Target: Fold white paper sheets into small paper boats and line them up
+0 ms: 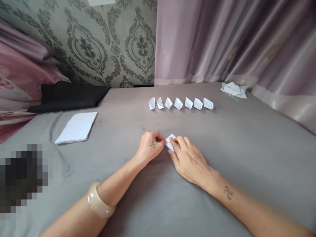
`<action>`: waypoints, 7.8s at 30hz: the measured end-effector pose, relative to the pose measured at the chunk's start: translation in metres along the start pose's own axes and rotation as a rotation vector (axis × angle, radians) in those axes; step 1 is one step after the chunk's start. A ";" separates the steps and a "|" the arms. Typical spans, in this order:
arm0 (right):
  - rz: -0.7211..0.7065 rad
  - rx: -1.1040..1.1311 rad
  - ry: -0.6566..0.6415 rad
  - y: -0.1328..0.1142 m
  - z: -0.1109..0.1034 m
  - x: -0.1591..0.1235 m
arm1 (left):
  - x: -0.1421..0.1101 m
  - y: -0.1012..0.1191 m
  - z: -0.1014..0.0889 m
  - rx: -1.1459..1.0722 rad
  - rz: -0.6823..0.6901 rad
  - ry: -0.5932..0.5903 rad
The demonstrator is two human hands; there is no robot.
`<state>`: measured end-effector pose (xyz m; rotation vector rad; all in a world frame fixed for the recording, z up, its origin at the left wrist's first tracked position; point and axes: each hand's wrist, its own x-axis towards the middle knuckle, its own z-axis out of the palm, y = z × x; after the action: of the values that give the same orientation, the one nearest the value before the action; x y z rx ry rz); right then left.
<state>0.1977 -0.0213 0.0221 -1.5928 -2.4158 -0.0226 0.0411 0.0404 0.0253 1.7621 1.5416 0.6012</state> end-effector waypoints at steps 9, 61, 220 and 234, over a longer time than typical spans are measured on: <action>-0.001 -0.016 -0.022 0.000 -0.001 0.000 | 0.002 -0.001 0.005 0.082 0.005 0.039; 0.459 1.135 -0.109 0.040 -0.013 0.014 | -0.009 -0.003 0.001 -0.359 0.106 -0.061; 0.234 0.915 0.423 0.025 -0.010 0.009 | -0.023 0.003 0.006 -0.747 0.075 -0.108; 0.313 0.909 0.392 0.014 -0.014 0.002 | -0.027 0.009 0.010 -0.985 -0.013 -0.057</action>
<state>0.2120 -0.0163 0.0340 -1.3127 -1.4934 0.6505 0.0494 0.0116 0.0281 0.9887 0.9298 1.0576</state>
